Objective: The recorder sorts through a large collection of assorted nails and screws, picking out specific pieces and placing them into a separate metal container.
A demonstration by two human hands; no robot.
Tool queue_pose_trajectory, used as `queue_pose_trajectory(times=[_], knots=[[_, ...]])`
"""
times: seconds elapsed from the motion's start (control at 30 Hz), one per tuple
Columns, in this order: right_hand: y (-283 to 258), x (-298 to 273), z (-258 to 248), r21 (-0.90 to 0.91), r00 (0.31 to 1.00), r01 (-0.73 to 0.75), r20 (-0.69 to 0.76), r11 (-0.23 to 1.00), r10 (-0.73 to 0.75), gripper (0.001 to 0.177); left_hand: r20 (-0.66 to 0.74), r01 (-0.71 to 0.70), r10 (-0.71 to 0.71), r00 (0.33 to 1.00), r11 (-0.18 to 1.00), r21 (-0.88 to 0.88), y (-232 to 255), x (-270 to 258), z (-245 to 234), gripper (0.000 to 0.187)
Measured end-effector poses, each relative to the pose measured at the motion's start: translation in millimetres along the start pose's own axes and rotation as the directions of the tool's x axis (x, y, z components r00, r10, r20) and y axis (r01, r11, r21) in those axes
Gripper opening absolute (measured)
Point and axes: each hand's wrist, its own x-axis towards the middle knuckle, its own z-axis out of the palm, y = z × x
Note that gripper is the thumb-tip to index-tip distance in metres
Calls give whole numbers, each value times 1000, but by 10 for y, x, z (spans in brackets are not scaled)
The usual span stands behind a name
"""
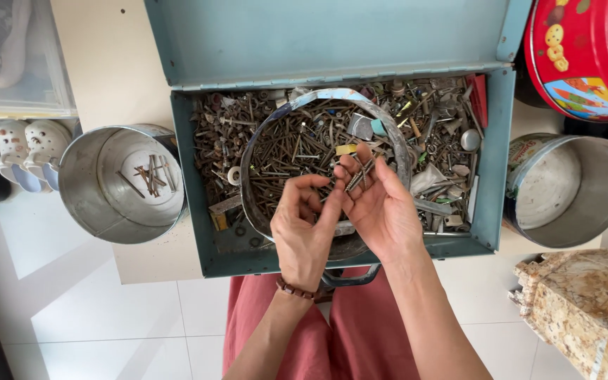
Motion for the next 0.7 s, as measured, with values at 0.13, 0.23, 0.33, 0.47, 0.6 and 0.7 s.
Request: queue_pose_trajectory(times=[0.13, 0.23, 0.33, 0.47, 0.6, 0.7], knots=[[-98, -117, 139, 35, 999, 0, 38, 999, -1, 38, -3, 35, -35, 999, 993, -114, -47, -25, 22, 20], [-203, -207, 171, 44, 997, 12, 70, 999, -15, 41, 13, 37, -34, 999, 965, -261, -44, -35, 104, 17], [-320, -284, 103, 70, 993, 38, 106, 997, -45, 42, 66, -3, 23, 998, 958, -286, -62, -53, 237, 16], [-530, -429, 13, 96, 985, 112, 121, 989, -124, 41, 136, 10, 47, 990, 920, -393, -45, -136, 440, 17], [-777, -623, -221, 122, 972, 193, 114, 974, -207, 35, 206, 41, 48, 977, 914, -404, 31, -233, 670, 17], [-975, -683, -752, 176, 910, 296, 247, 939, -333, 25, 259, 58, 26, 965, 949, -311, 72, -314, 877, 19]])
